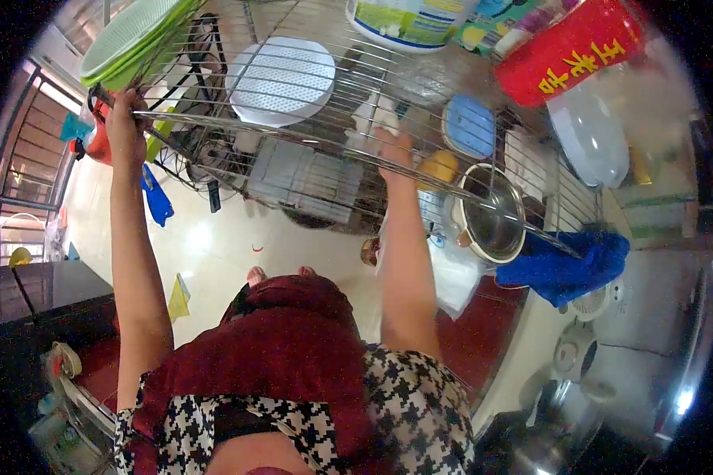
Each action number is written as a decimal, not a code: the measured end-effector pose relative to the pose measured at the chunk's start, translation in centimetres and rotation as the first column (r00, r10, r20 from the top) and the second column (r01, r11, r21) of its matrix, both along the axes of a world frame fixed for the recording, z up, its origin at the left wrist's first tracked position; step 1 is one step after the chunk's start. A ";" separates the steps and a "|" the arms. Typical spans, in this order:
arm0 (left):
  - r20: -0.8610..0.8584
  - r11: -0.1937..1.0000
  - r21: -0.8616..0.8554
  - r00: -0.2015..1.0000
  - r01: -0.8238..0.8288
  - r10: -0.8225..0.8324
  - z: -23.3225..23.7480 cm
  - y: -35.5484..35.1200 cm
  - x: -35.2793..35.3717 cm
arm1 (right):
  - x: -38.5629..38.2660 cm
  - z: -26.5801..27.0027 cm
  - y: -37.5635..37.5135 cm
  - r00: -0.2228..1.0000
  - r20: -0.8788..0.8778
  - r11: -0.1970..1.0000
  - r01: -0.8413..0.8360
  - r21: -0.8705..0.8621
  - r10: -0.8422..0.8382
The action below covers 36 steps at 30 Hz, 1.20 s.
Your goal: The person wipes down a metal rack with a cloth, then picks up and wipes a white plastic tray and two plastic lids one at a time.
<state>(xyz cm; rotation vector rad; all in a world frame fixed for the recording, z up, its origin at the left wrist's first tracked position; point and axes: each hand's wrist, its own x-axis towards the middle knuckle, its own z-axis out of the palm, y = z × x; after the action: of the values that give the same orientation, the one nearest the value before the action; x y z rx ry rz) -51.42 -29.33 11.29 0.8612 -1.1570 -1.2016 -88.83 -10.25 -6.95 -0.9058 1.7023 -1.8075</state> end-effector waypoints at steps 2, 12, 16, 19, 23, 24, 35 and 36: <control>-0.016 1.000 -0.007 1.000 -0.011 0.011 0.2 0.3 -0.2 | 1.8 1.9 3.1 0.804 0.583 0.992 -0.065 -0.112 0.119; -0.001 0.999 -0.012 1.000 0.031 -0.031 0.5 0.7 -0.3 | 6.2 3.4 6.8 0.803 0.591 0.990 -0.134 0.048 0.080; -0.039 0.999 0.012 0.999 -0.032 0.033 0.4 0.6 -0.4 | 8.2 2.9 5.1 0.963 -0.155 0.921 -0.153 0.357 0.220; 0.021 1.000 -0.015 1.000 0.012 -0.011 -1.1 -1.1 1.1 | 14.3 1.2 3.4 0.610 -0.733 0.953 -0.157 0.260 0.300; 0.021 1.000 0.020 1.000 0.011 -0.012 -1.0 -1.2 0.9 | 17.2 2.0 3.7 0.423 -0.828 0.929 -0.203 0.310 0.369; -0.005 0.999 -0.004 0.999 0.034 -0.034 -1.2 -1.4 1.1 | 16.2 0.7 4.7 0.383 -0.880 0.956 -0.197 0.219 0.280; 0.210 0.943 -0.332 0.977 0.034 0.039 -1.0 0.5 2.0 | 16.4 1.9 7.3 0.779 -0.627 0.991 0.105 0.089 -0.026; 0.133 0.958 -0.283 0.991 0.034 0.005 -1.8 1.5 2.7 | 17.7 2.6 6.2 0.731 -0.683 0.991 0.090 0.100 0.003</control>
<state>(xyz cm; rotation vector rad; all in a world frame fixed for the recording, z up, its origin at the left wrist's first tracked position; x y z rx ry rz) -48.68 -27.83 9.51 0.7212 -1.4079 -0.9691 -71.11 -4.06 -4.31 -1.6297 2.2518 -1.4387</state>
